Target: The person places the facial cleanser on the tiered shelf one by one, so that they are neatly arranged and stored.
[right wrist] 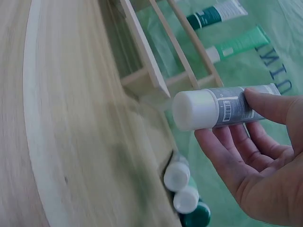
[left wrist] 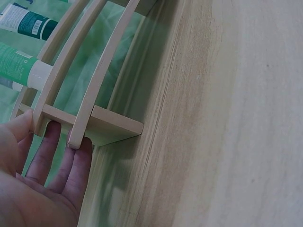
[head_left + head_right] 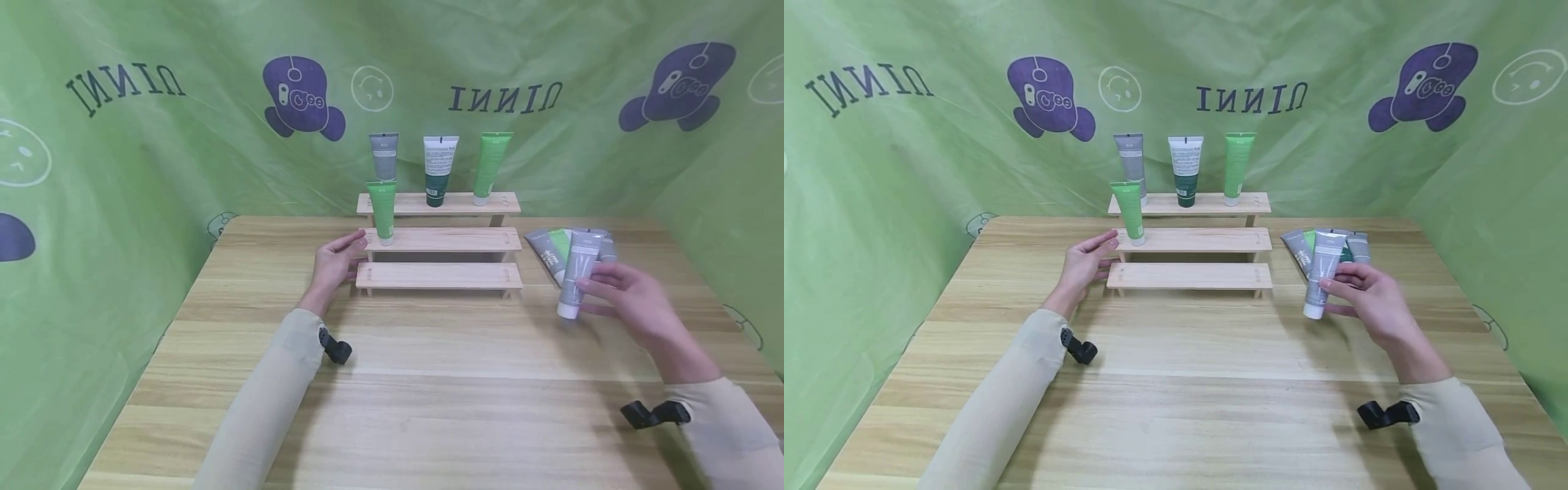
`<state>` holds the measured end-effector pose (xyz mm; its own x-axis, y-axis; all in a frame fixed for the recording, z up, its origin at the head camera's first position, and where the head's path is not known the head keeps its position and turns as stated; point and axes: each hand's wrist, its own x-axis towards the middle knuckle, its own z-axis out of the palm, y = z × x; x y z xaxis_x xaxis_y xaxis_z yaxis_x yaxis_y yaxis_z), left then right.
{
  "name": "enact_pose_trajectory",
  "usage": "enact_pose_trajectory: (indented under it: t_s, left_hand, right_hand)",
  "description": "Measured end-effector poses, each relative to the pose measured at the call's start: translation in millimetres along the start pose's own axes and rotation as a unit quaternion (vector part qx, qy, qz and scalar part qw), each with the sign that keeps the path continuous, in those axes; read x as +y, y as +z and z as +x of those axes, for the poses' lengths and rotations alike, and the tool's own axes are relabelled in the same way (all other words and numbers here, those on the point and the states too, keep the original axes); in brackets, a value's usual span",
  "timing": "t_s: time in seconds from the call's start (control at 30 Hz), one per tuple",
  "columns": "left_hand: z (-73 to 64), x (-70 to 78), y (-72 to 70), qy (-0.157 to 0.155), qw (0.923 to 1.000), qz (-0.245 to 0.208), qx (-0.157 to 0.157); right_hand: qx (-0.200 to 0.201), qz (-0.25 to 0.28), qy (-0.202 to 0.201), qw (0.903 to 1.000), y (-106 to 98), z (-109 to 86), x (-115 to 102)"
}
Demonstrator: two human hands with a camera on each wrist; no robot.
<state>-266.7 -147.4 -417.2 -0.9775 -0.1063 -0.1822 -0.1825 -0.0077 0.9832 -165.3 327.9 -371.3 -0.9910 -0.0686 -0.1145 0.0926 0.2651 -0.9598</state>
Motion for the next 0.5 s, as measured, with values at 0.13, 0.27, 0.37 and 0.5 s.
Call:
enact_pose_trajectory:
  t_s: [0.13, 0.27, 0.37, 0.5]
  left_hand:
    - [0.8, -0.4, 0.4, -0.001, 1.0000, 0.000, -0.001]
    - [1.8, -0.6, 0.9, -0.004, 1.0000, 0.000, 0.001]
    - [1.6, -0.4, 1.0, -0.006, 1.0000, -0.001, 0.003]
    - [0.4, 0.4, 1.0, -0.008, 1.0000, -0.002, 0.003]
  right_hand:
    - [-0.003, 0.006, -0.022, 0.9997, 16.8, 1.5, -8.0]
    - [-0.010, 0.002, -0.045, 0.9989, 33.8, 3.4, -14.9]
    - [-0.019, 0.027, -0.061, 0.9976, 45.8, 5.4, -19.4]
    - [-0.028, 0.062, -0.076, 0.9948, 59.9, 8.2, -23.7]
